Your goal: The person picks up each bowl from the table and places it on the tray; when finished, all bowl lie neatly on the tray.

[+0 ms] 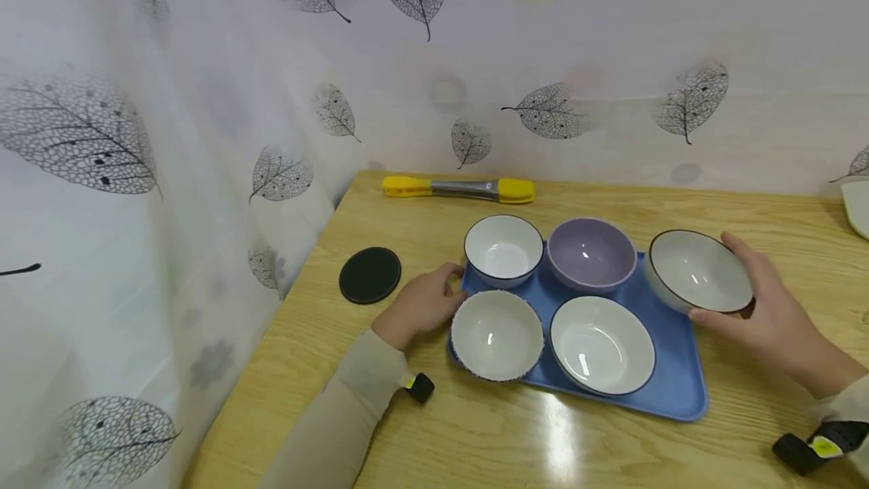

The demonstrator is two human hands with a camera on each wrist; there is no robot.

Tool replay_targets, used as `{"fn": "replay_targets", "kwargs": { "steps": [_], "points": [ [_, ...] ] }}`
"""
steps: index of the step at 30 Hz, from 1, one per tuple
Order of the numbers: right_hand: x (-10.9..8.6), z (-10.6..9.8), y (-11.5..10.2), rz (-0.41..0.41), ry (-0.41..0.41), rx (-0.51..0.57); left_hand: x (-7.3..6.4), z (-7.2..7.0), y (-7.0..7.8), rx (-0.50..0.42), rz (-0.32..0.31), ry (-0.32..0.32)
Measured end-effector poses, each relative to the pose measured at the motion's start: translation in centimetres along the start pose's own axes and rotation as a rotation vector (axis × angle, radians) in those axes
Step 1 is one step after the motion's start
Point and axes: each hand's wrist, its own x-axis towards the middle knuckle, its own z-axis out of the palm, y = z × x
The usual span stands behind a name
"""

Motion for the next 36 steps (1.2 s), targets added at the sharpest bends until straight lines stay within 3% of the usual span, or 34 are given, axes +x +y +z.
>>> {"fn": "replay_targets", "kwargs": {
  "steps": [7, 14, 22, 30, 36],
  "points": [
    [-1.3, 0.6, 0.2, -0.055, -0.028, 0.041, 0.0, -0.2, 0.1, 0.002, 0.010, 0.009],
    [-1.9, 1.0, 0.1, -0.050, -0.057, 0.050, 0.3, -0.2, 0.1, -0.002, -0.001, 0.013],
    [-2.2, 1.7, -0.3, -0.068, -0.034, 0.062, 0.2, 0.0, 0.2, -0.002, -0.003, 0.009],
    [-2.5, 1.8, -0.8, -0.001, -0.052, 0.030, 0.2, 0.0, 0.2, 0.004, 0.000, 0.013],
    [-2.5, 2.0, -1.2, -0.006, -0.043, -0.004, 0.2, 0.1, 0.2, -0.003, -0.001, 0.011]
  ]
}}
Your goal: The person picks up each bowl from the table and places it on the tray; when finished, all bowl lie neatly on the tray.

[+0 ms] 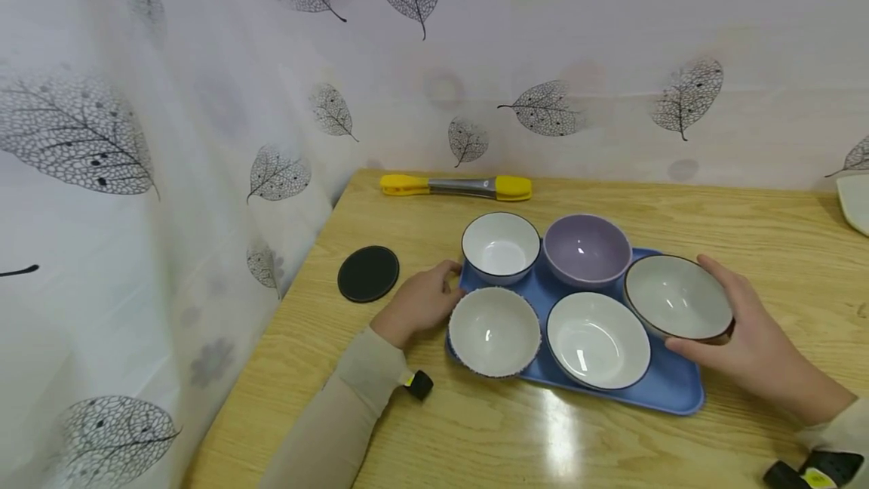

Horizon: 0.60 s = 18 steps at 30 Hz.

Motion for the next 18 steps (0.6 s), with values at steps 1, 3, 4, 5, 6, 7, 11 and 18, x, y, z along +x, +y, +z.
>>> {"fn": "replay_targets", "kwargs": {
  "steps": [1, 3, 4, 5, 6, 7, 11, 18],
  "points": [
    [0.04, 0.05, -0.06, -0.004, -0.002, -0.005, 0.00, 0.00, -0.01, 0.001, 0.000, 0.001],
    [0.15, 0.11, -0.21, -0.020, -0.002, -0.016, 0.00, 0.01, -0.02, -0.001, -0.002, 0.000],
    [0.21, 0.15, -0.28, -0.030, 0.000, -0.025, 0.00, 0.02, -0.01, 0.000, -0.002, 0.000],
    [0.26, 0.20, -0.34, -0.043, 0.003, -0.032, 0.01, 0.03, -0.01, 0.002, -0.002, 0.001],
    [0.31, 0.24, -0.40, -0.054, 0.006, -0.040, 0.03, 0.04, -0.02, 0.002, -0.001, 0.001],
    [0.36, 0.28, -0.45, -0.065, 0.010, -0.047, 0.05, 0.05, -0.03, 0.003, -0.001, 0.001],
    [0.21, 0.33, -0.58, -0.067, 0.011, -0.077, 0.06, 0.09, -0.07, 0.004, 0.001, -0.001],
    [-0.39, 0.25, -0.24, -0.034, -0.021, -0.084, 0.02, 0.40, -0.39, -0.025, 0.002, -0.025]
  ]
}}
